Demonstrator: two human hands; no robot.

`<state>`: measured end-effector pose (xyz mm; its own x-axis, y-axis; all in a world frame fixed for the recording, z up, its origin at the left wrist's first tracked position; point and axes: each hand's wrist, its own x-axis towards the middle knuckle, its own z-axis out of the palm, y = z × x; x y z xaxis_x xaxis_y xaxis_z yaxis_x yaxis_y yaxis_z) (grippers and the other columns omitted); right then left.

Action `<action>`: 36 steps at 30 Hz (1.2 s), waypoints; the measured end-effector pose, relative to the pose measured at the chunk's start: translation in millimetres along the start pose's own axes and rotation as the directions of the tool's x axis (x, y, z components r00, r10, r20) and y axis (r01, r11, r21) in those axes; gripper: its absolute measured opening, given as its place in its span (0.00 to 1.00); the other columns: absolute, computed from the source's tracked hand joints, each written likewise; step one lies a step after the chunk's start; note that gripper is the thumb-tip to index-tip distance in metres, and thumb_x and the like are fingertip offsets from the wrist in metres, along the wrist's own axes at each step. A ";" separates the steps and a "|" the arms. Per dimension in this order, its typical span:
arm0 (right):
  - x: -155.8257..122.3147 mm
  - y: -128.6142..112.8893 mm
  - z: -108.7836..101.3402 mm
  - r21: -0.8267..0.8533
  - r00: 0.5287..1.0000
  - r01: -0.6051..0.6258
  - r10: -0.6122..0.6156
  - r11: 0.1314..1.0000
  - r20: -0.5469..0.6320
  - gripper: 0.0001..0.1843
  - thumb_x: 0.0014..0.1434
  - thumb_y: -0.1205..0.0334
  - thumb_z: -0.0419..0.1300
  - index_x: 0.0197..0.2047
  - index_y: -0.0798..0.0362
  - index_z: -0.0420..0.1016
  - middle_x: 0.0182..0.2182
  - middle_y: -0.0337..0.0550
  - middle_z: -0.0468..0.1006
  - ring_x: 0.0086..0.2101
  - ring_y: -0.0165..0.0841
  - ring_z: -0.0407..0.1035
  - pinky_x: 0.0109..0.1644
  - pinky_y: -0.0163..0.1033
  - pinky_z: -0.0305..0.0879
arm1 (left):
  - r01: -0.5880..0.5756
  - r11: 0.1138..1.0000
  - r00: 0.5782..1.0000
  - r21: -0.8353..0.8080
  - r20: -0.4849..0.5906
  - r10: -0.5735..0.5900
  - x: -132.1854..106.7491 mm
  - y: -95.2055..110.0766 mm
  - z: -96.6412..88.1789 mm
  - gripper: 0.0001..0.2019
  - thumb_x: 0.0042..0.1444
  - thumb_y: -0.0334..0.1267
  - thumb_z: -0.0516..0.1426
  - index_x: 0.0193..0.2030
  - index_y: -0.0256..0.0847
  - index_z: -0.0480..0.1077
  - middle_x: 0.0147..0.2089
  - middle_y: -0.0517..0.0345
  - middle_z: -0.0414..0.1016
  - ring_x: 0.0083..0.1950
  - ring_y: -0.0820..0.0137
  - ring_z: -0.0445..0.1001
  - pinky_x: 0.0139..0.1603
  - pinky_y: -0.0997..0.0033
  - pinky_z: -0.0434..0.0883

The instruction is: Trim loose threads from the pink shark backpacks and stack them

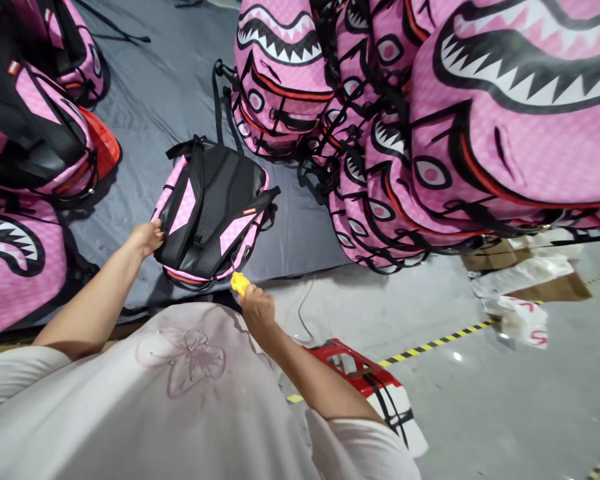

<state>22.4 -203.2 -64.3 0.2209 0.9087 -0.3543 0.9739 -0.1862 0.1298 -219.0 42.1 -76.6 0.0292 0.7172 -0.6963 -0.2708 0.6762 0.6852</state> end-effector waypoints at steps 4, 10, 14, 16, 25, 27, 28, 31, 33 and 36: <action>40.4 -21.1 26.8 0.094 0.998 -0.047 0.050 0.994 -0.031 0.24 0.70 0.51 0.47 0.52 0.65 0.69 0.39 0.63 0.75 0.38 0.44 0.73 0.41 0.43 0.60 | 0.128 0.992 0.992 0.015 0.001 -0.128 -8.5 10.0 0.0 0.10 0.66 0.34 0.46 0.44 0.37 0.67 0.27 0.54 0.70 0.27 0.68 0.71 0.29 0.71 0.72; 52.6 -18.4 49.5 0.161 0.997 -0.028 0.040 0.987 -0.072 0.24 0.72 0.51 0.45 0.51 0.63 0.69 0.38 0.58 0.76 0.36 0.39 0.71 0.40 0.41 0.57 | 0.155 0.985 0.985 -0.075 0.087 -0.148 -21.3 8.9 -4.1 0.12 0.68 0.40 0.48 0.46 0.35 0.68 0.35 0.49 0.72 0.33 0.67 0.75 0.30 0.71 0.76; 51.3 -13.8 60.3 0.165 0.991 -0.006 0.028 0.986 -0.133 0.25 0.72 0.50 0.42 0.50 0.62 0.70 0.37 0.57 0.75 0.36 0.39 0.70 0.40 0.40 0.57 | 0.166 0.973 0.984 -0.162 0.099 -0.151 -21.3 3.1 -6.4 0.11 0.66 0.42 0.52 0.44 0.36 0.67 0.34 0.51 0.71 0.33 0.67 0.75 0.33 0.70 0.77; 53.0 -12.3 65.1 0.159 0.991 0.000 0.021 0.987 -0.135 0.26 0.72 0.49 0.40 0.50 0.61 0.71 0.38 0.57 0.75 0.37 0.39 0.69 0.41 0.41 0.57 | 0.208 0.954 0.972 -0.214 0.155 -0.177 -18.0 1.0 -6.9 0.11 0.66 0.42 0.50 0.44 0.35 0.67 0.33 0.50 0.72 0.33 0.66 0.76 0.34 0.68 0.78; 71.9 9.2 53.8 0.165 0.994 -0.057 0.071 0.985 -0.080 0.28 0.72 0.48 0.42 0.51 0.64 0.71 0.36 0.58 0.77 0.33 0.39 0.71 0.37 0.40 0.59 | 0.173 0.949 0.896 -0.264 0.442 -0.041 -2.3 -22.4 9.8 0.21 0.65 0.52 0.52 0.52 0.37 0.70 0.39 0.47 0.78 0.41 0.60 0.80 0.51 0.55 0.77; 69.4 16.3 44.9 0.153 0.995 -0.065 0.077 0.986 -0.070 0.27 0.71 0.48 0.43 0.50 0.64 0.71 0.36 0.58 0.78 0.32 0.38 0.72 0.35 0.39 0.59 | 0.121 0.943 0.906 -0.310 0.422 0.022 -3.1 -26.8 14.4 0.20 0.65 0.51 0.52 0.53 0.38 0.70 0.39 0.48 0.79 0.43 0.60 0.80 0.53 0.55 0.76; 65.4 19.4 41.3 0.147 0.995 -0.059 0.070 0.987 -0.073 0.27 0.71 0.48 0.43 0.51 0.63 0.70 0.36 0.57 0.78 0.32 0.38 0.73 0.35 0.38 0.59 | 0.095 0.941 0.917 -0.324 0.397 0.044 -3.6 -28.3 15.7 0.20 0.65 0.52 0.52 0.53 0.38 0.70 0.39 0.49 0.80 0.43 0.60 0.81 0.53 0.56 0.76; 46.0 25.4 35.7 0.131 0.995 -0.066 0.075 0.989 -0.061 0.23 0.72 0.50 0.44 0.50 0.58 0.71 0.34 0.54 0.79 0.32 0.38 0.74 0.34 0.37 0.60 | 0.076 0.935 0.914 -0.345 0.400 0.073 -5.0 -31.0 15.6 0.26 0.64 0.58 0.51 0.54 0.36 0.70 0.41 0.47 0.81 0.46 0.59 0.81 0.53 0.54 0.75; 33.6 27.0 35.4 0.128 0.995 -0.087 0.091 0.988 -0.027 0.20 0.72 0.52 0.44 0.48 0.56 0.71 0.33 0.52 0.80 0.30 0.37 0.75 0.33 0.36 0.60 | 0.106 0.929 0.884 -0.353 0.462 0.075 -5.6 -33.1 14.2 0.30 0.64 0.61 0.49 0.54 0.34 0.71 0.42 0.43 0.81 0.47 0.57 0.81 0.53 0.53 0.76; 24.8 28.7 34.9 0.116 0.992 -0.124 0.124 0.985 0.006 0.18 0.73 0.53 0.44 0.48 0.56 0.70 0.33 0.52 0.80 0.30 0.37 0.76 0.32 0.36 0.60 | 0.155 0.925 0.843 -0.346 0.535 0.059 -5.9 -37.0 14.0 0.32 0.64 0.62 0.47 0.54 0.33 0.71 0.44 0.40 0.81 0.51 0.55 0.80 0.54 0.52 0.75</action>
<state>57.6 -199.0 -101.7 0.3401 0.8764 -0.3410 0.9385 -0.3393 0.0639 -195.7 15.3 -94.9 0.5234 0.7346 -0.4317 -0.5792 0.6783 0.4521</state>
